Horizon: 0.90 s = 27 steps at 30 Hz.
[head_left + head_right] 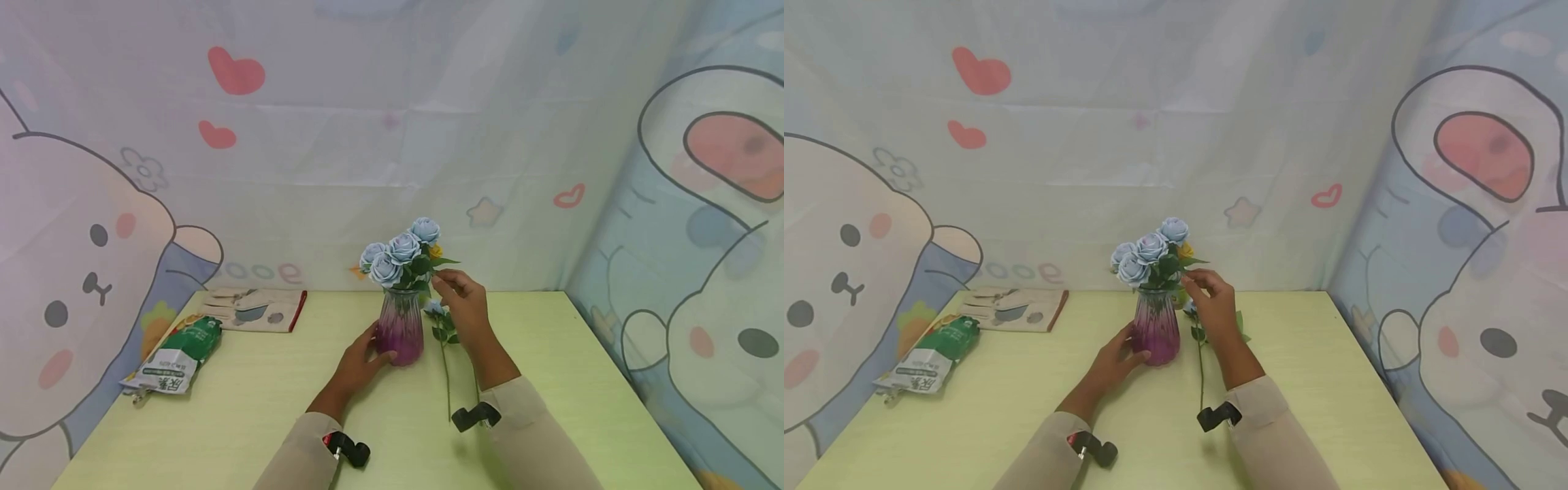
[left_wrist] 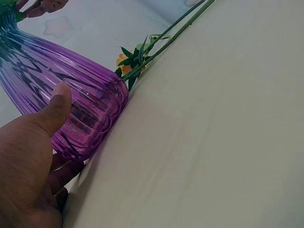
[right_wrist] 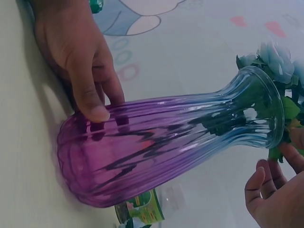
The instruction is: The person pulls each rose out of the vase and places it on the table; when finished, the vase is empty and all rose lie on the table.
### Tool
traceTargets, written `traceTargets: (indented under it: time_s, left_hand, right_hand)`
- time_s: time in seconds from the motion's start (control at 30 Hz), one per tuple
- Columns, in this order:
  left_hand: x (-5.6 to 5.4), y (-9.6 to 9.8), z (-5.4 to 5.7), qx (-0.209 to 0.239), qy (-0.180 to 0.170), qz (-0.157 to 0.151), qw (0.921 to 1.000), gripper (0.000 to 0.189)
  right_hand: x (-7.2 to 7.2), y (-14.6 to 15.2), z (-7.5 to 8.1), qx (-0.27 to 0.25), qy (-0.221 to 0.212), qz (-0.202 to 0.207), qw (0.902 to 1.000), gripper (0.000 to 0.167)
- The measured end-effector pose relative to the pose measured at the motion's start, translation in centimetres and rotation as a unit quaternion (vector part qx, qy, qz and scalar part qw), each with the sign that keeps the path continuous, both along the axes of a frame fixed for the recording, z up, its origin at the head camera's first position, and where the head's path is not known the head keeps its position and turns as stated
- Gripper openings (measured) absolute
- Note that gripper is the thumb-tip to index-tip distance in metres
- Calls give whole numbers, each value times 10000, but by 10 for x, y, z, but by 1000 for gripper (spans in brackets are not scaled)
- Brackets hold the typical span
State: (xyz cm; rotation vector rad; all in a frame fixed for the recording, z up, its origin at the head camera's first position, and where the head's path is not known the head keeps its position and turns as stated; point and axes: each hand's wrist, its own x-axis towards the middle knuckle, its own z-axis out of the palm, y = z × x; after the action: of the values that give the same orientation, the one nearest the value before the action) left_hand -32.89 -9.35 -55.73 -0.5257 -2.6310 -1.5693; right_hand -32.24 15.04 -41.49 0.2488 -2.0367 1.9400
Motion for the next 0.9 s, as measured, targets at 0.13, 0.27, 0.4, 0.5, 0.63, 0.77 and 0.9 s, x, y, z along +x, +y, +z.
traceTargets:
  time_s: [0.13,0.27,0.4,0.5,0.63,0.77,0.9]
  left_hand:
    - [1,1,1,3,-8,-21,10000,89]
    - [2,1,3,2,10,-21,10000,89]
    - [1,1,3,-27,23,-14,10000,89]
    - [1,1,2,-41,17,-13,10000,90]
    - [1,1,2,-4,-37,-18,10000,90]
    - [2,1,2,52,-101,-11,9999,90]
    - [2,1,2,70,-112,-3,9999,89]
  right_hand:
    - [-3,-6,3,-145,-64,-125,9998,27]
    - [-5,-12,7,-281,-248,-182,9991,26]
    - [-6,-17,13,-515,-427,-137,9977,29]
    - [-6,-22,18,-759,-620,-90,9951,34]
    - [-6,-29,23,-805,-737,-127,9939,37]
    - [-10,-34,23,-421,-428,-400,9974,30]
    - [-15,-36,20,-22,-23,-777,9970,22]
